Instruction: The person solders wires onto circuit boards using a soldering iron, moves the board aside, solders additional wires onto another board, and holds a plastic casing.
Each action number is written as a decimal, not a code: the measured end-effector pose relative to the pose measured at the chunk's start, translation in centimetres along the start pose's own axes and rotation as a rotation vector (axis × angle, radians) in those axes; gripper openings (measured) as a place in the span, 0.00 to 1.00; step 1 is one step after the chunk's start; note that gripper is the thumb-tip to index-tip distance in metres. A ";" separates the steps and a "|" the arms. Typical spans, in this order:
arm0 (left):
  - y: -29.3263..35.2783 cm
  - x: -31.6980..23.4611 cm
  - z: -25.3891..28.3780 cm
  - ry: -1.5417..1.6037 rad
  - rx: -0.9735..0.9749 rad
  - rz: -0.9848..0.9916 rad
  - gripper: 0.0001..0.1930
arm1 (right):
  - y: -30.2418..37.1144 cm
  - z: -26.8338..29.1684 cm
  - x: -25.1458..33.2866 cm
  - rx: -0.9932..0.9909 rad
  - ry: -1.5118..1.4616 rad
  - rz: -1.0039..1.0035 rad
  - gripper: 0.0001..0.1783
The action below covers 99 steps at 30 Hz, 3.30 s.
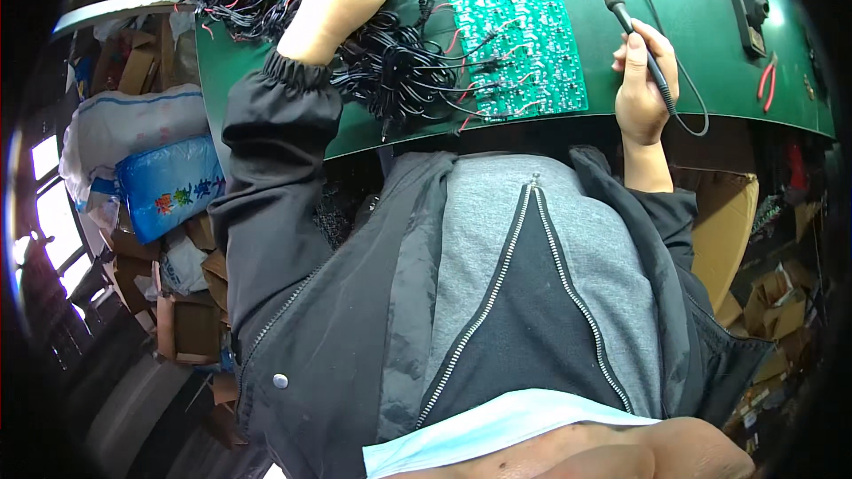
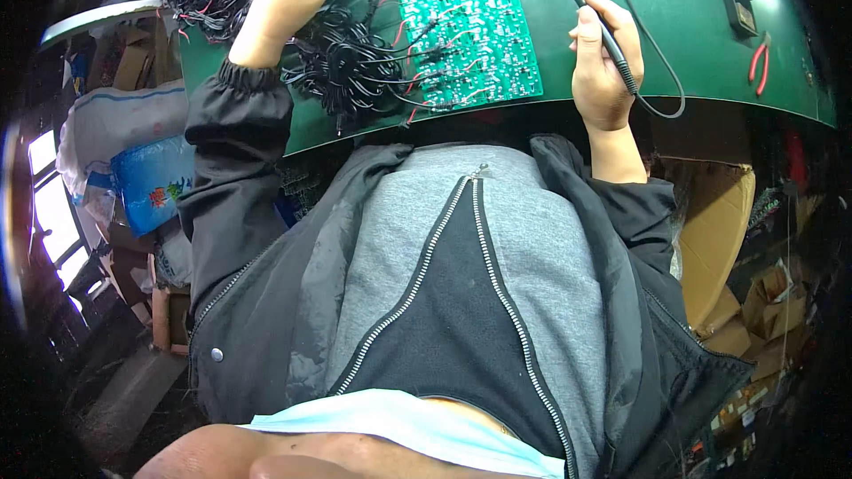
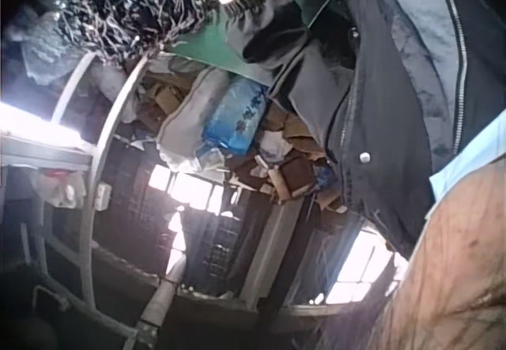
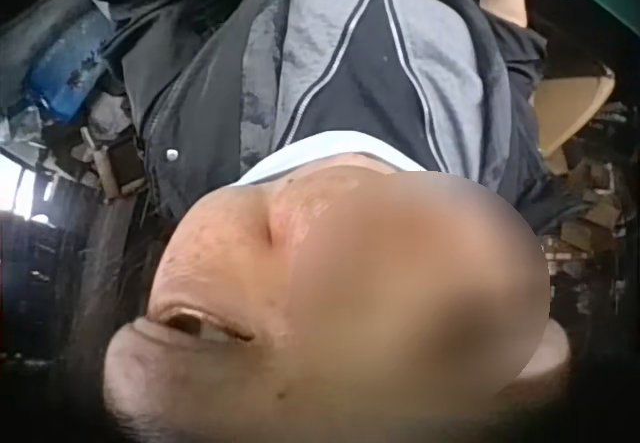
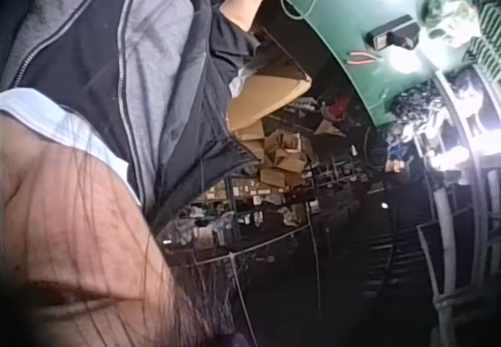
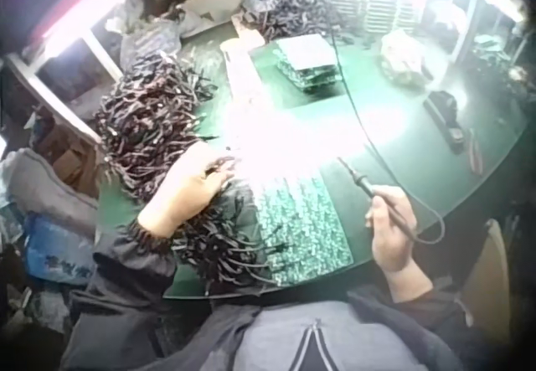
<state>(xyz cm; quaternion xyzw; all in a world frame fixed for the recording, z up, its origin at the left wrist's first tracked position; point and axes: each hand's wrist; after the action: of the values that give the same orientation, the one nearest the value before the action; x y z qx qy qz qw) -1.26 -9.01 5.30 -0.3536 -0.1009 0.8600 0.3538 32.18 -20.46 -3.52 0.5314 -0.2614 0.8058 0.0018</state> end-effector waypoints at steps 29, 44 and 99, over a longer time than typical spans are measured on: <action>-2.3 -2.6 3.9 -0.032 -0.315 0.384 0.05 | -1.6 2.1 2.4 0.054 -0.081 -0.044 0.12; 2.6 -5.2 -5.1 0.453 0.016 0.290 0.08 | -4.1 -6.8 7.2 0.505 -0.347 -0.201 0.25; -0.4 -4.9 -8.4 0.119 -0.017 0.315 0.09 | -6.7 1.9 10.7 0.674 0.338 0.169 0.11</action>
<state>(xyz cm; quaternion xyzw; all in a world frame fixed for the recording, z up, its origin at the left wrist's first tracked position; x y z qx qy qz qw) 7.12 -12.67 1.98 -0.4182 -0.0306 0.8815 0.2171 31.04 -18.50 9.06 0.3384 -0.0208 0.9201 -0.1961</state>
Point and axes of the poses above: each hand's wrist, its own y-axis away from the middle knuckle, its own z-axis out of the back of the hand, x = y × z, and after that the axes turned 13 degrees about y, right-handed
